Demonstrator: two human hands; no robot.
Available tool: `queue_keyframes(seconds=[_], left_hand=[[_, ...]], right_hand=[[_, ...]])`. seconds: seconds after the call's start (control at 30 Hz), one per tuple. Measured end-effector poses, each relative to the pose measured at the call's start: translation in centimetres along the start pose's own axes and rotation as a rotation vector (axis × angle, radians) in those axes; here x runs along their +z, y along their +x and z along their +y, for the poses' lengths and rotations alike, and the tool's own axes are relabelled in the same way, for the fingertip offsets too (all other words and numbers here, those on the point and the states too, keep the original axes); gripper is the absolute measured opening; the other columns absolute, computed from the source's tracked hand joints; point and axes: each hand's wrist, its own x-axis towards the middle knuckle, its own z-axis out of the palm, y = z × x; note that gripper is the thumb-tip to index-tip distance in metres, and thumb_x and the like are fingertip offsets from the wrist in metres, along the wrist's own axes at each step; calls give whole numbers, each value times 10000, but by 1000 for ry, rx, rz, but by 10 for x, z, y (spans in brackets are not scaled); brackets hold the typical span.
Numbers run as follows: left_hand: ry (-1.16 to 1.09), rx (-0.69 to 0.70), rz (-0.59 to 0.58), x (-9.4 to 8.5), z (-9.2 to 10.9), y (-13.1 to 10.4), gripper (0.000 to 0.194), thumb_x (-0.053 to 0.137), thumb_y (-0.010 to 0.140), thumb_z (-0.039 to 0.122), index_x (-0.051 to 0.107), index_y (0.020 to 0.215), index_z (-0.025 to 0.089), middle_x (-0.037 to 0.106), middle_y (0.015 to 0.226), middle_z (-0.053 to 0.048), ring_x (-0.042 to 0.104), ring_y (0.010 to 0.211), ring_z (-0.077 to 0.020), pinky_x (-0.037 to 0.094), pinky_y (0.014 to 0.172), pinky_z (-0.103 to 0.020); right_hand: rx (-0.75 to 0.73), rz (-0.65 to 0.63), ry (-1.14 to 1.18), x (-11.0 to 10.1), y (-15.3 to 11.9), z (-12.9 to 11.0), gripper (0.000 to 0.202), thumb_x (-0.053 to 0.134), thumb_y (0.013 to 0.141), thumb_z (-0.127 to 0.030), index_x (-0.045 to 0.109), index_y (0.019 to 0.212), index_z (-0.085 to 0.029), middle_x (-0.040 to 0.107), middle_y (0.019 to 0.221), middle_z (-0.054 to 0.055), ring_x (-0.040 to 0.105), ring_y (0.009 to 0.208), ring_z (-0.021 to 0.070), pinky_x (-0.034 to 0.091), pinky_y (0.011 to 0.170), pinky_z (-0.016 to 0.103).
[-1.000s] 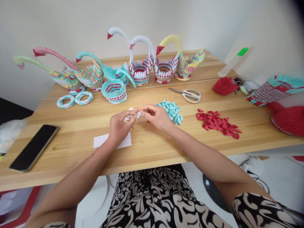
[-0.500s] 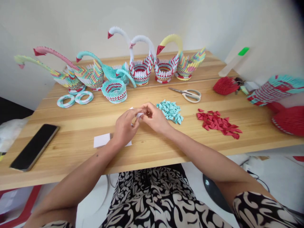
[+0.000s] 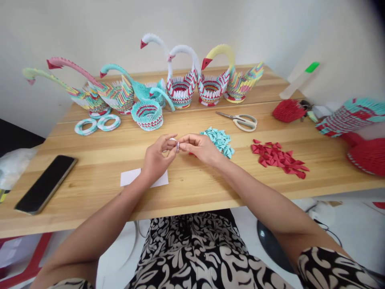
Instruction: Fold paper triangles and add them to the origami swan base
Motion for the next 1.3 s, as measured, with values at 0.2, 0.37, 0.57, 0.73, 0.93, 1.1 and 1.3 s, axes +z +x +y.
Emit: queue_keyframes(seconds=[0.2,0.37,0.57,0.73,0.93,1.1,1.3], left_hand=[[112,78,26,0,0,-2,361,608,841,187,583,1200,161,741,988,-73,719,811,-156,612,762,-284],[174,128,87,2,1,-4,355,609,866,201,581,1218,164,745,1006,-71,722,823,-154,610,792,-287],[420,264,157,4,-3,-5,327,591,875,178,604,1202,188,747,1048,-73,728,874,-168,593,816,-279],[566,381,160,4,-7,-4,316,563,887,163,612,1198,197,751,1056,-73,729,885,-169,579,814,-270],[493,272,122,3,-4,-6,395,541,884,125,560,1271,206,742,1106,-79,732,890,-174,580,800,-282],[504,310,134,3,-6,-6,384,543,892,130,556,1269,199,743,1101,-84,733,898,-183,578,801,-285],[686,461,148,6,-7,-5,349,547,891,105,586,1225,198,745,1056,-84,728,899,-197,575,778,-279]], right_hand=[[-36,17,-47,1,0,2,253,675,805,-381,682,929,-161,713,835,16,622,746,125,461,691,259],[-124,84,-192,2,-2,1,185,636,838,-320,687,936,-172,721,859,23,637,767,134,474,742,275],[-163,145,-229,6,-5,-2,167,618,857,-321,674,944,-189,723,909,30,656,840,153,494,770,282],[-246,191,-329,9,-9,-6,159,599,880,-300,676,986,-208,719,953,39,657,858,164,497,780,296],[-249,175,-367,10,-9,-3,150,605,880,-262,678,1002,-213,719,951,32,648,867,164,484,784,293],[-230,183,-342,11,-8,-2,127,601,873,-266,668,961,-203,712,910,26,643,832,154,476,758,280],[-222,226,-347,13,-8,-6,95,588,836,-241,642,896,-191,692,867,21,624,787,146,466,753,280]])
